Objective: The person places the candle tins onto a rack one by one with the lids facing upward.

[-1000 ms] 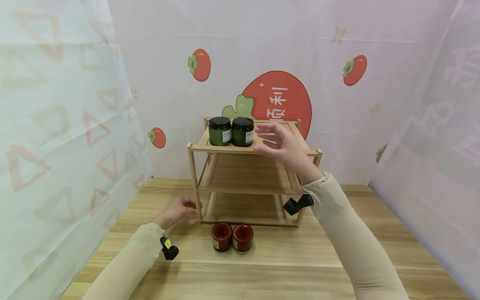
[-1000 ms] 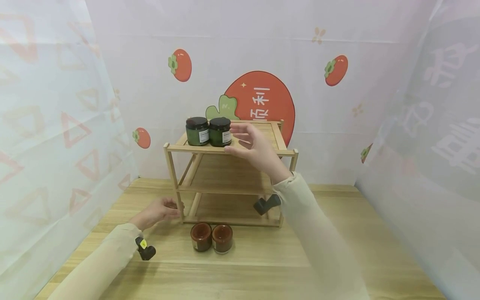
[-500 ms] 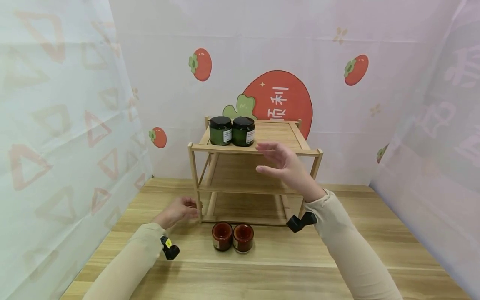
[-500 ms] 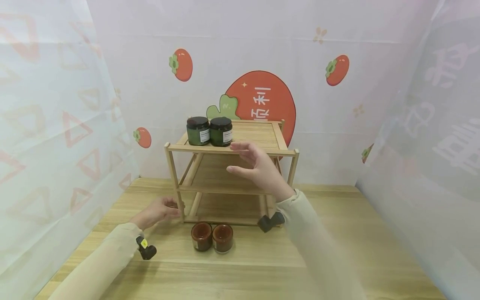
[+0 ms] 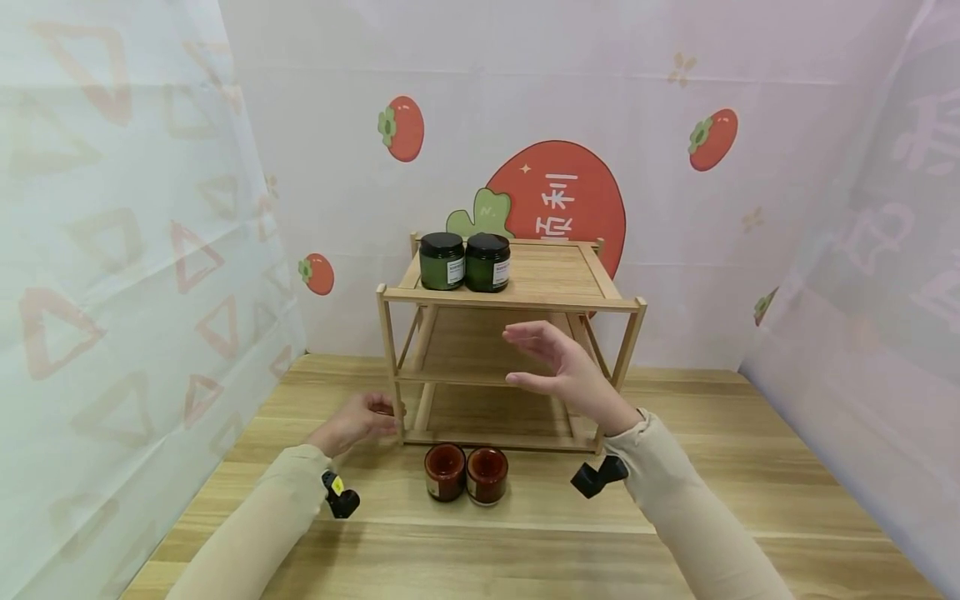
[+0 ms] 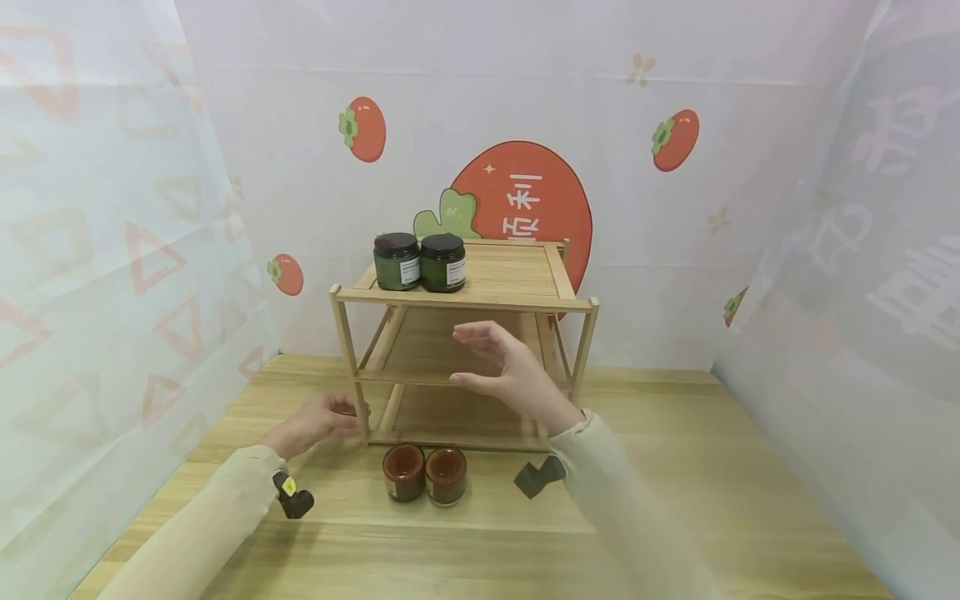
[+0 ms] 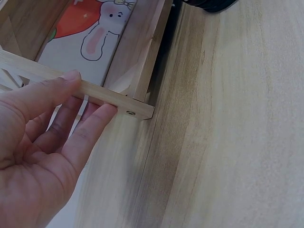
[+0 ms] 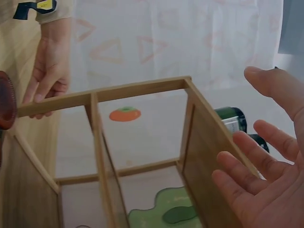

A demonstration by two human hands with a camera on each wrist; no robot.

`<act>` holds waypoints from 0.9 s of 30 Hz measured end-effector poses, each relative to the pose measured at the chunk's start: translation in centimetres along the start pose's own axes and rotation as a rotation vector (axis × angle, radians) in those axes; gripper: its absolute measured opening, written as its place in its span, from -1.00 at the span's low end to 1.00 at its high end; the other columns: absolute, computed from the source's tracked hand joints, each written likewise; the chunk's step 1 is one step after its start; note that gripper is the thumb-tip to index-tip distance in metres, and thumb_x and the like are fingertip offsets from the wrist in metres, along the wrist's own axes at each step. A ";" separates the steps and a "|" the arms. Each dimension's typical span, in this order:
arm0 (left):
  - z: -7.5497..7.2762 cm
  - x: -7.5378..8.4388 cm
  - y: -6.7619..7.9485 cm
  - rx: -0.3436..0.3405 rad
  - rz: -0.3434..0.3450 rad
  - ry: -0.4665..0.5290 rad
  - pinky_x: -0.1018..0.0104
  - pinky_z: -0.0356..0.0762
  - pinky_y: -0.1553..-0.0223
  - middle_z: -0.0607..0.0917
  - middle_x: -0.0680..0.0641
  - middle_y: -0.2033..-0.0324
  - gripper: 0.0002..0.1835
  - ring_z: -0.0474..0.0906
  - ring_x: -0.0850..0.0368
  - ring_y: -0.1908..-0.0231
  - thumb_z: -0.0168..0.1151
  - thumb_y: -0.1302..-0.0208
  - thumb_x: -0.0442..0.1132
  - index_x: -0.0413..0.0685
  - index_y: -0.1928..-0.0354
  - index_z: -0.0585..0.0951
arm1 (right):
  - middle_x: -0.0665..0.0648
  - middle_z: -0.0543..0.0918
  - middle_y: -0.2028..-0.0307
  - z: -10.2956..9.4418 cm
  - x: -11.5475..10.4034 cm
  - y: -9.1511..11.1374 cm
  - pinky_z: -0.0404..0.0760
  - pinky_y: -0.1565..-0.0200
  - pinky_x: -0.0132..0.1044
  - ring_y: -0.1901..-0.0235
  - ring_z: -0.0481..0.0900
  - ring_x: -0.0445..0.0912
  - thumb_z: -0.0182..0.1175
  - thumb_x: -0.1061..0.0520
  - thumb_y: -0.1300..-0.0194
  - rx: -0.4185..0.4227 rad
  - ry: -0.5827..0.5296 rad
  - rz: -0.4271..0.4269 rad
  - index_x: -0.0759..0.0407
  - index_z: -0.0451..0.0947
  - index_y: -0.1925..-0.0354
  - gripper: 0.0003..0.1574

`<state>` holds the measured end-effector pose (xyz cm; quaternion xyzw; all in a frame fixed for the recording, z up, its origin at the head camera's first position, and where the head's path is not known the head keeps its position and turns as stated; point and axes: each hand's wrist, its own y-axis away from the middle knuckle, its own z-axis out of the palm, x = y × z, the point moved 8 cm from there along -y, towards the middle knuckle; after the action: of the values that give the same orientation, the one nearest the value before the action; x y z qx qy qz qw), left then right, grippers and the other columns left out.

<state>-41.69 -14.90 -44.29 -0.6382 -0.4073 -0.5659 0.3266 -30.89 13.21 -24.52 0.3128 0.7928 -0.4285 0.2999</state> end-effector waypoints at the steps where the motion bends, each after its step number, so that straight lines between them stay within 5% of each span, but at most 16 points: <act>1: 0.0 0.0 0.0 -0.002 0.002 0.000 0.17 0.66 -0.04 0.46 -0.54 -0.06 -0.64 0.61 0.04 0.11 0.16 -0.25 -0.52 -0.56 -0.05 0.39 | 0.27 0.48 -0.21 0.2 0.2 0.1 0.41 -0.34 -0.20 -0.26 0.43 0.06 0.37 0.29 -0.15 0.001 0.001 -0.004 0.23 0.37 -0.21 -0.32; 27: 0.1 0.1 0.0 -0.002 0.005 0.008 0.22 0.67 -0.02 0.51 -0.47 -0.01 -0.65 0.60 0.08 0.13 0.19 -0.23 -0.51 -0.55 -0.02 0.39 | 0.16 0.55 -0.16 5.7 8.4 4.0 0.47 -0.27 -0.03 -0.19 0.49 0.09 0.38 0.07 -0.17 -0.133 0.020 0.161 0.21 0.42 -0.19 -0.35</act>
<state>-41.62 -14.84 -44.22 -0.6372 -0.4040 -0.5680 0.3288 -31.97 12.05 -35.27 0.3589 0.7948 -0.3465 0.3456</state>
